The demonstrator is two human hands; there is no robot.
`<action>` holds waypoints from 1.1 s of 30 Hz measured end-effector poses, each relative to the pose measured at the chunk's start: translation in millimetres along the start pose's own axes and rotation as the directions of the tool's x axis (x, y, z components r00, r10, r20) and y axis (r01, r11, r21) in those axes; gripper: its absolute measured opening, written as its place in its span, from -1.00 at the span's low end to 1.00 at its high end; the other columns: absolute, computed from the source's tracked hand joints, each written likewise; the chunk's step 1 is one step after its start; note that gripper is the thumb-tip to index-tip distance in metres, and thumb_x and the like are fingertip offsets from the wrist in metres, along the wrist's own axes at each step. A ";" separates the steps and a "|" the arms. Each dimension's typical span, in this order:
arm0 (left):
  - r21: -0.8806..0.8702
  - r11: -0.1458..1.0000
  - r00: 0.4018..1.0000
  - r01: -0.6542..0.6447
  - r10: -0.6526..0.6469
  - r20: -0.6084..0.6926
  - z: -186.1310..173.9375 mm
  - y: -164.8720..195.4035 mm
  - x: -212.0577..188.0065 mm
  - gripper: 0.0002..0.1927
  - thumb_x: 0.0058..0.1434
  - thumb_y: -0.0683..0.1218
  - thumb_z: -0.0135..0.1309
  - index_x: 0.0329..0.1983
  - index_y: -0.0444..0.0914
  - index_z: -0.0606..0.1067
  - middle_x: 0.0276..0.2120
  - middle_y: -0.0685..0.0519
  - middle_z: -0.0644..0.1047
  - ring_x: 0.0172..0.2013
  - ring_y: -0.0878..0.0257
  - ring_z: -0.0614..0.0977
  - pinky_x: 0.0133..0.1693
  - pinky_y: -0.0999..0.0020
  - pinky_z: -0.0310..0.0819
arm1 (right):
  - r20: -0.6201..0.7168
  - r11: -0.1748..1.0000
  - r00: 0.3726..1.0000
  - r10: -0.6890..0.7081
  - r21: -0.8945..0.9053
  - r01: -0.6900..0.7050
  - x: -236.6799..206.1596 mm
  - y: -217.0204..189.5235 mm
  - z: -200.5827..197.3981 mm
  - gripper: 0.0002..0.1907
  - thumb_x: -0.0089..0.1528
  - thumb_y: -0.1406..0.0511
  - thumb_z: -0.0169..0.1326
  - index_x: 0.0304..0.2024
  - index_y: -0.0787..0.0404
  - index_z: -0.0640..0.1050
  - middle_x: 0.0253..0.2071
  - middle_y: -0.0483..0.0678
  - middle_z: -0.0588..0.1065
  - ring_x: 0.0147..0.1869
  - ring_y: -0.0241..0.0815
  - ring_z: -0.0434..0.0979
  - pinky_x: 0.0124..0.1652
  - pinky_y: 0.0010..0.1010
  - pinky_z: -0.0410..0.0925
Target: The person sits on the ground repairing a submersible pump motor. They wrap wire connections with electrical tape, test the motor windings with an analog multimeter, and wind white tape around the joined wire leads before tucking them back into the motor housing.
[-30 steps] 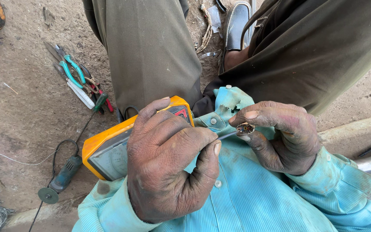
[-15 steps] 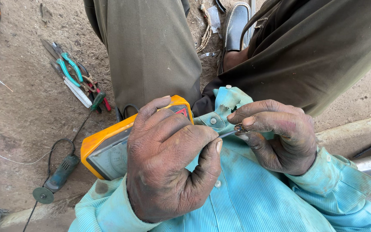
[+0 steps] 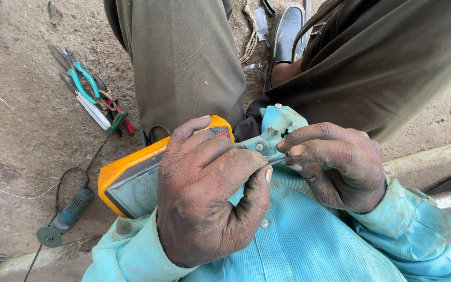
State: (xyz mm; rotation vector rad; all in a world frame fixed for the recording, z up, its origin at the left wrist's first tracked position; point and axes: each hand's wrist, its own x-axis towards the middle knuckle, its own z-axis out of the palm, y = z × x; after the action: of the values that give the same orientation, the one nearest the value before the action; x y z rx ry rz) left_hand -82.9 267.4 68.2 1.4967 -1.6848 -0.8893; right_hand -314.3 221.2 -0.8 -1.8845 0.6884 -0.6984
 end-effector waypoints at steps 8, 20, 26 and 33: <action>0.003 1.000 1.000 0.009 -0.009 0.004 1.3 -1.1 -2.4 -0.92 0.24 -0.16 0.24 -0.26 -0.18 0.54 -0.42 0.11 0.51 -0.31 0.23 0.57 0.22 -0.02 0.39 | 0.010 0.999 0.999 -0.044 -0.028 0.044 4.9 -1.0 -1.0 -0.83 0.36 0.38 0.11 0.00 0.23 0.48 -0.11 0.10 0.59 -0.12 -0.20 0.72 -0.20 -0.47 0.51; 0.017 1.000 1.000 0.004 -0.004 0.014 3.5 -5.0 -6.4 -0.90 0.23 -0.16 0.24 -0.28 -0.17 0.52 -0.43 0.12 0.48 -0.31 0.20 0.55 0.20 0.01 0.40 | -0.005 0.997 0.998 -0.057 -0.047 0.057 6.5 -2.5 1.7 -0.90 0.37 0.39 0.09 -0.08 0.28 0.47 -0.13 0.10 0.58 -0.13 -0.18 0.72 -0.19 -0.46 0.56; 0.050 0.999 0.998 -0.022 0.025 -0.057 -6.2 5.1 6.6 -0.82 0.17 -0.14 0.27 -0.19 -0.24 0.55 -0.36 0.02 0.52 -0.28 0.04 0.58 0.13 -0.06 0.35 | -0.045 0.978 0.999 0.025 -0.205 -0.034 1.3 -8.2 1.4 -0.85 0.34 0.47 0.15 -0.08 0.29 0.45 -0.16 0.10 0.59 -0.17 -0.14 0.67 -0.26 -0.47 0.49; 0.052 0.999 0.930 -0.018 0.036 -0.365 -100.6 -19.6 -51.0 -0.71 0.46 -0.15 0.20 0.18 -0.26 0.46 0.04 0.02 0.56 0.00 0.20 0.62 0.10 0.34 0.50 | -0.201 0.984 0.968 0.154 -0.055 -0.168 14.3 -6.2 20.4 -0.85 0.36 0.52 0.08 -0.06 0.35 0.40 -0.14 0.13 0.54 -0.28 -0.21 0.60 -0.30 -0.49 0.49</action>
State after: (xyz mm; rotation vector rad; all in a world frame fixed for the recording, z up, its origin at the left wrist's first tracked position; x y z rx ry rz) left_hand 17.5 312.2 100.3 1.5558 -1.4539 -0.5168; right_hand -289.0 225.2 -0.1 -1.8146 0.9924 -0.7691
